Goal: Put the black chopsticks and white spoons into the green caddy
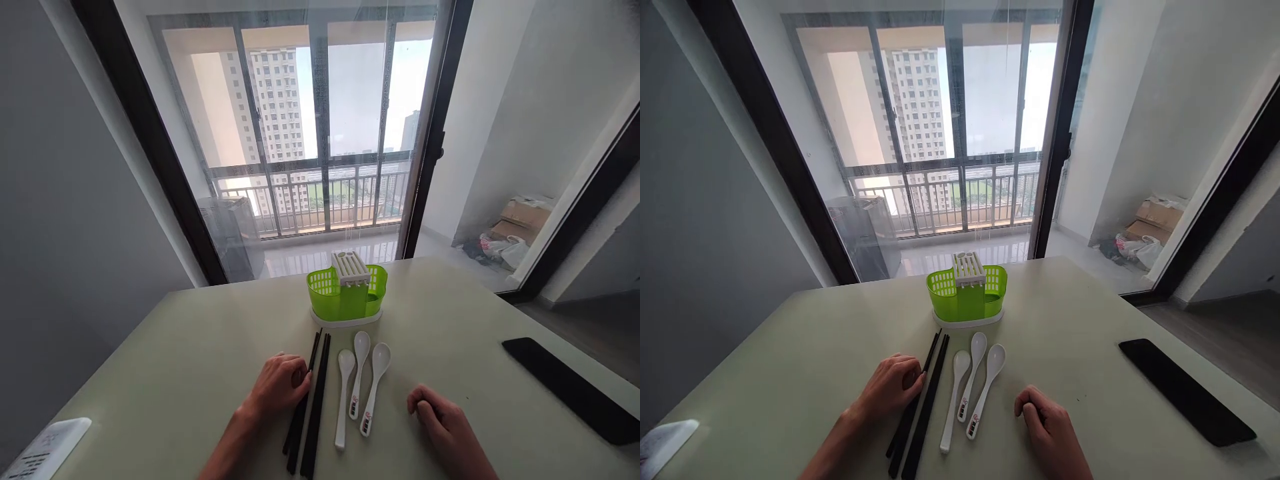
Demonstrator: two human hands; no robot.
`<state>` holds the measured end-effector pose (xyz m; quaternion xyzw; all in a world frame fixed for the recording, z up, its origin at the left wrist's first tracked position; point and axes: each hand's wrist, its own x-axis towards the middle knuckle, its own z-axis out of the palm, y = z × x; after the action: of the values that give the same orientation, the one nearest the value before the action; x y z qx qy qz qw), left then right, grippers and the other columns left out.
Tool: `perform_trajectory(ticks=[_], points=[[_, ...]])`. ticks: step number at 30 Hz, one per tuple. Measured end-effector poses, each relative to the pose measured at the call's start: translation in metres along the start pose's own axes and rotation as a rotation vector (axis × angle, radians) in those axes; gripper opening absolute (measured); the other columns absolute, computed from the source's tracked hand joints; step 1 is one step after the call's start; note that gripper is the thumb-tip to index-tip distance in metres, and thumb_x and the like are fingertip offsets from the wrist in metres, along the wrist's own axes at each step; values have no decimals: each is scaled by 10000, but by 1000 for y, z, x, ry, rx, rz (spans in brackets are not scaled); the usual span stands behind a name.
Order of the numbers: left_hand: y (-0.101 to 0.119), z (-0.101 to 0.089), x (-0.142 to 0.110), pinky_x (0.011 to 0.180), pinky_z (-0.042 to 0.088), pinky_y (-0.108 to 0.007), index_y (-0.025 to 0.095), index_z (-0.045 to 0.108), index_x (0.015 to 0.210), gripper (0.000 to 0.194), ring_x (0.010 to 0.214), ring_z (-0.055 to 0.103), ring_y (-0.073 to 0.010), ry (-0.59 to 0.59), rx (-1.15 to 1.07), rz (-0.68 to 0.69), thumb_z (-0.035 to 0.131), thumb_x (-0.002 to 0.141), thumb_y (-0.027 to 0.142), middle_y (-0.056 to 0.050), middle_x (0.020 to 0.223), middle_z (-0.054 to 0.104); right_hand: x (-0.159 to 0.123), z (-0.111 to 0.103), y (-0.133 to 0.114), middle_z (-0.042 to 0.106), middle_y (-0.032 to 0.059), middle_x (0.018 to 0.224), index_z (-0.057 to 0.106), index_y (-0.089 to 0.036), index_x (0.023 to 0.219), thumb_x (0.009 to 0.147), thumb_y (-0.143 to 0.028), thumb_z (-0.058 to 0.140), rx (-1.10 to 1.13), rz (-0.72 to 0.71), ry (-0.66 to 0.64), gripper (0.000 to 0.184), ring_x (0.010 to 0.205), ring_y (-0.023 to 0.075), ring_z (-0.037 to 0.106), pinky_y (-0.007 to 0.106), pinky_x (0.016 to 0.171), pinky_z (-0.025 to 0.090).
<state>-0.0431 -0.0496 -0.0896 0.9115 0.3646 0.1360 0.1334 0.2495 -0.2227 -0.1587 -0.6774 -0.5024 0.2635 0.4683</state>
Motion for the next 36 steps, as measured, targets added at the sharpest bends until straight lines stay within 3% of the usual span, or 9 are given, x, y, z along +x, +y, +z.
perform_trajectory(ticks=[9, 24, 30, 36], points=[[-1, 1, -1, 695, 394, -289, 216, 505, 673, 237, 628, 516, -149, -25, 39, 9, 507, 898, 289, 11, 650, 602, 1, 2, 6, 462, -23, 585, 615, -232, 696, 868, -419, 459, -21, -10, -10, 297, 563, 176, 416, 268, 554, 328], [3, 0, 0, 693, 391, -276, 212, 478, 655, 214, 644, 527, -136, -36, 74, -33, 568, 835, 287, 26, 667, 611, 0, 0, -4, 478, -22, 604, 600, -222, 703, 876, -398, 423, -81, -30, -6, 303, 568, 170, 450, 256, 555, 351], [3, 0, -1, 687, 388, -281, 212, 495, 667, 301, 629, 536, -139, -37, 71, -14, 543, 920, 368, 22, 658, 620, -1, 2, -3, 487, -21, 595, 604, -222, 699, 887, -380, 414, -78, -40, 37, 310, 562, 168, 448, 258, 548, 340], [-1, 4, -1, 704, 397, -287, 216, 524, 699, 355, 648, 562, -153, -27, 92, -9, 434, 996, 388, 5, 668, 632, 0, 1, 3, 506, -19, 619, 608, -220, 725, 896, -381, 420, -93, -44, -23, 301, 575, 169, 464, 252, 559, 359]])
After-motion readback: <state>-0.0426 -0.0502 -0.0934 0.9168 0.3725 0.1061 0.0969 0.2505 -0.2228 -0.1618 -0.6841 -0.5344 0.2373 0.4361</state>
